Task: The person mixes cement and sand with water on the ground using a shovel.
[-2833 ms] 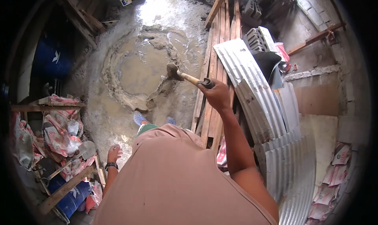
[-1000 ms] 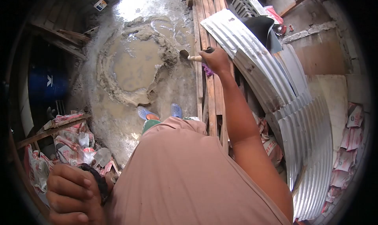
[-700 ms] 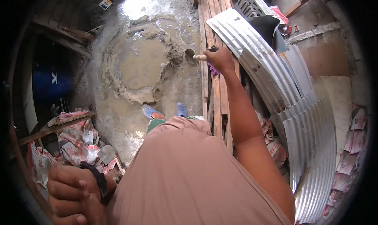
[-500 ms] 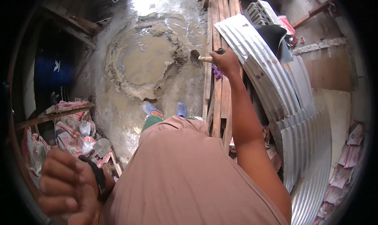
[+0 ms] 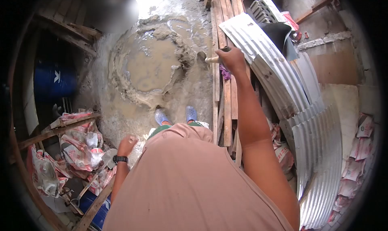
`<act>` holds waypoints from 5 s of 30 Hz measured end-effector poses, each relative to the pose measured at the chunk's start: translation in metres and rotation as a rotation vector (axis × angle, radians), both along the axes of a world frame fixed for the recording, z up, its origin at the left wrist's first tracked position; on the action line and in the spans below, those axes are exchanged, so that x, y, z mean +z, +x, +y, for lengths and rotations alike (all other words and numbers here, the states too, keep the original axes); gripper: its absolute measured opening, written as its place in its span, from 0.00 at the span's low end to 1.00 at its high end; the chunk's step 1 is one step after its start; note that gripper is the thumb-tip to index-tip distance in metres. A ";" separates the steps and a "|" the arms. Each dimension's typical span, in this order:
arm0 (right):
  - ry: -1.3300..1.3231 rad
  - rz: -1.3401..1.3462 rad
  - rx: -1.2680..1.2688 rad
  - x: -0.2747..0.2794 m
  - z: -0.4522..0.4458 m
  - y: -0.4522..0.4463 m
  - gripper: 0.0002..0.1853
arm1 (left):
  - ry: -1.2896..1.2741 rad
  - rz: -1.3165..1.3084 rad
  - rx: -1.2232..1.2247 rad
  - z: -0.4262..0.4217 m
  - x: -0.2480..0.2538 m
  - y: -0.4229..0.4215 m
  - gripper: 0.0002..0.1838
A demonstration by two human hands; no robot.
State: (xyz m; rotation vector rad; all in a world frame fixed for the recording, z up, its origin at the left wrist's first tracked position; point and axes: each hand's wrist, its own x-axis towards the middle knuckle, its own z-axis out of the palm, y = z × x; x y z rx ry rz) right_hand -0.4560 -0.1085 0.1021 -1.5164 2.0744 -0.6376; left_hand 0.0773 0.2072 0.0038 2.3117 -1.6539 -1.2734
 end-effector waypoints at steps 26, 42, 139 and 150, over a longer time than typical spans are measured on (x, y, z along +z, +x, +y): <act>-0.038 0.037 -0.132 -0.002 0.020 0.115 0.23 | -0.013 0.456 0.360 -0.035 -0.067 0.163 0.17; 0.003 -0.001 -0.187 0.007 0.023 0.124 0.24 | 0.266 0.367 0.457 0.020 -0.102 0.183 0.18; 0.042 0.046 -0.162 -0.017 -0.003 0.125 0.32 | 0.184 0.402 0.402 -0.003 -0.101 0.163 0.17; -0.084 0.100 -0.151 -0.017 0.009 0.122 0.23 | 0.204 0.433 0.393 0.008 -0.114 0.164 0.17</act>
